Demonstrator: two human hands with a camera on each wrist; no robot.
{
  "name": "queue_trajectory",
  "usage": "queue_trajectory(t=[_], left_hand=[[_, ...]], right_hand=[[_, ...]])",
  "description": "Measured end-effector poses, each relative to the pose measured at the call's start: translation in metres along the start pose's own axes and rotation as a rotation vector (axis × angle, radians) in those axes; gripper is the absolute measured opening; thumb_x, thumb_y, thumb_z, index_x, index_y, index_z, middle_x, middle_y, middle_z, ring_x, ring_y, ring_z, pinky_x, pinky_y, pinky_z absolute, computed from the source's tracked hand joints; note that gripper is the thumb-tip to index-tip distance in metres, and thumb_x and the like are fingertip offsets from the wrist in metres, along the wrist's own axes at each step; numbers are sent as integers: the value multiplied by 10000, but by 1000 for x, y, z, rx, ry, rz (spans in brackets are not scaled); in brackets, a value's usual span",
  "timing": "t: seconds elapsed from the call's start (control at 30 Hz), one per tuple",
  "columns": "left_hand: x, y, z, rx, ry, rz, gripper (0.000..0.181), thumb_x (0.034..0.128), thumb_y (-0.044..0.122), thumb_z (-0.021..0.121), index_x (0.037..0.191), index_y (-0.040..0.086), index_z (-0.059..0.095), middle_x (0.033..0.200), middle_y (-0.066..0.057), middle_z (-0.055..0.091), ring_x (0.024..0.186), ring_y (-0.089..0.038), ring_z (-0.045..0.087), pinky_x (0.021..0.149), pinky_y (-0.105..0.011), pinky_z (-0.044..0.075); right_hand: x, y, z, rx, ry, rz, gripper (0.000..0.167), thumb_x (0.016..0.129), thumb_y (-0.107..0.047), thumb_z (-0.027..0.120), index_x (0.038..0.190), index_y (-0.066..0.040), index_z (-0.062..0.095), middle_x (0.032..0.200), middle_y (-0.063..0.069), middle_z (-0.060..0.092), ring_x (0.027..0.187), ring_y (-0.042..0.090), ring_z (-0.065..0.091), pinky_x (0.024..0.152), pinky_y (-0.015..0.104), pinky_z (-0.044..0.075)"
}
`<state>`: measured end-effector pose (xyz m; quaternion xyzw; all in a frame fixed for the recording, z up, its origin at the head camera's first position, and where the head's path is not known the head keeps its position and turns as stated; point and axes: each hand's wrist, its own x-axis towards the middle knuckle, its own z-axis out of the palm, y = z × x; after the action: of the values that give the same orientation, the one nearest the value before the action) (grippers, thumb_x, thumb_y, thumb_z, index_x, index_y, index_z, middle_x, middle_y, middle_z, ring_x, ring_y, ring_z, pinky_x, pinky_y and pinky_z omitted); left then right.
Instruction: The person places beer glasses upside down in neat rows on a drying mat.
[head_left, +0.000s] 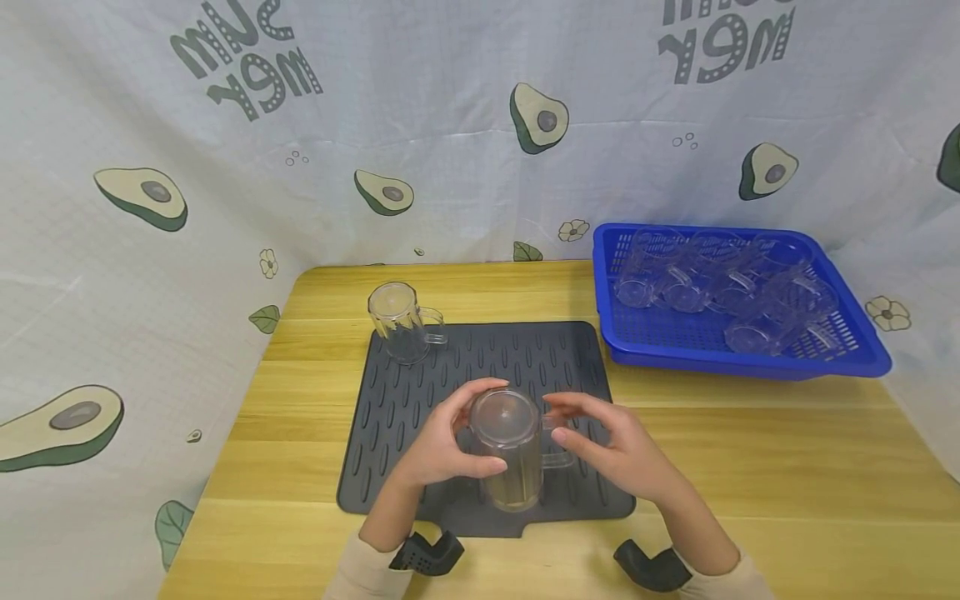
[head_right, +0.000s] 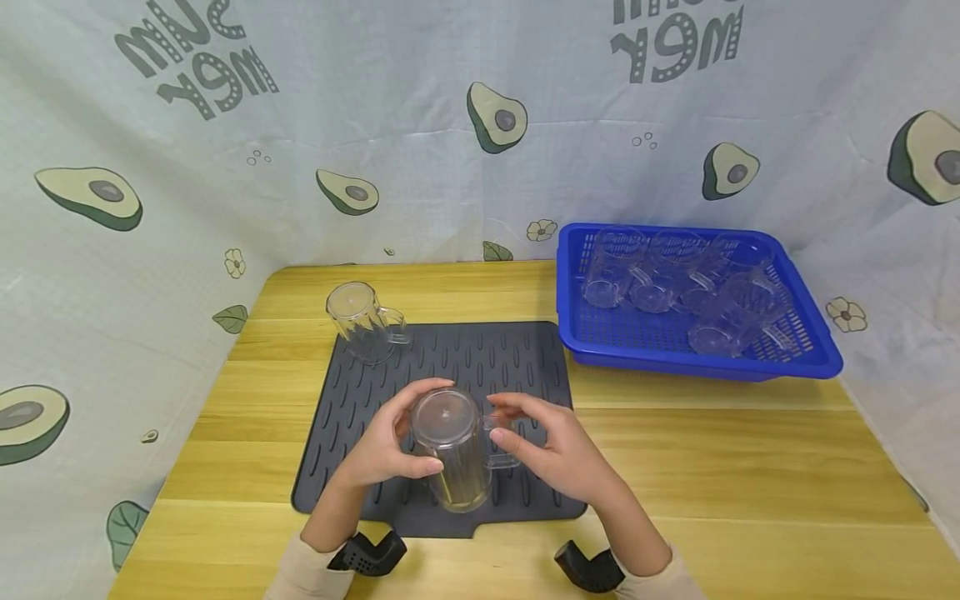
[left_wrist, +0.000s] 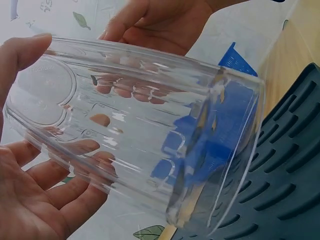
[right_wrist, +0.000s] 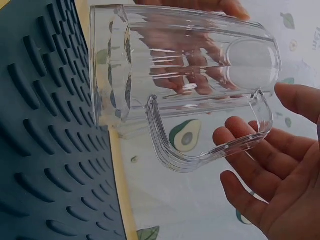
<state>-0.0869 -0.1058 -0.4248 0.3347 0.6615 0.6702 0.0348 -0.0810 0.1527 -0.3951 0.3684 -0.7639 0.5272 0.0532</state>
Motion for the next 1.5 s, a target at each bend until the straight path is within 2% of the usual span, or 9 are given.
queue_trajectory(t=[0.3, 0.73, 0.9, 1.03, 1.1, 1.3, 1.5], left_hand=[[1, -1, -1, -20, -17, 35, 812, 819, 382, 783, 1427, 4, 402, 1284, -201, 537, 1126, -246, 578, 908, -416, 516], [1, -2, -1, -3, -38, 26, 794, 819, 305, 789, 1442, 15, 391, 1305, -192, 527, 1149, -255, 558, 923, -434, 504], [1, -3, -1, -6, -39, 25, 808, 804, 207, 793, 1464, 14, 369, 1324, -194, 513, 1164, -264, 542, 937, -440, 493], [3, -3, -1, -4, -35, 21, 835, 772, 106, 783, 1478, 6, 349, 1332, -193, 509, 1176, -271, 532, 955, -435, 480], [4, -4, -2, 0, -34, 20, 840, 785, 130, 785, 1487, 9, 340, 1340, -189, 505, 1188, -272, 523, 974, -433, 467], [6, -8, -6, 6, -10, 14, 868, 836, 387, 764, 1499, 27, 335, 1362, -186, 490, 1218, -273, 500, 1032, -431, 416], [10, -11, -6, 9, 82, -25, 836, 835, 342, 780, 1497, 55, 356, 1390, -146, 489, 1255, -254, 477, 1078, -440, 359]], right_hand=[[-1, -1, 2, 31, -44, 60, 311, 897, 72, 620, 1192, -25, 638, 988, 46, 686, 855, 119, 625, 720, 290, 513], [0, 2, 4, 42, -43, 75, 227, 914, 69, 599, 1084, -72, 652, 904, 23, 666, 790, 121, 605, 692, 286, 506], [0, 3, 6, 49, -21, 91, 220, 912, 66, 605, 1068, -80, 659, 898, -32, 647, 790, 124, 594, 719, 283, 510], [1, 5, 8, 56, -1, 98, 216, 908, 64, 613, 1063, -78, 663, 880, -27, 639, 790, 126, 593, 714, 279, 517], [2, 7, 9, 57, 9, 96, 219, 905, 69, 615, 1067, -71, 664, 878, -20, 641, 794, 125, 598, 710, 277, 524], [6, 12, 12, 81, 32, 108, 197, 917, 62, 606, 1078, -35, 664, 885, 3, 659, 814, 115, 627, 700, 284, 545], [13, 20, 13, 110, 64, 127, 176, 929, 61, 593, 1085, 14, 661, 903, 62, 684, 828, 112, 650, 711, 287, 560]])
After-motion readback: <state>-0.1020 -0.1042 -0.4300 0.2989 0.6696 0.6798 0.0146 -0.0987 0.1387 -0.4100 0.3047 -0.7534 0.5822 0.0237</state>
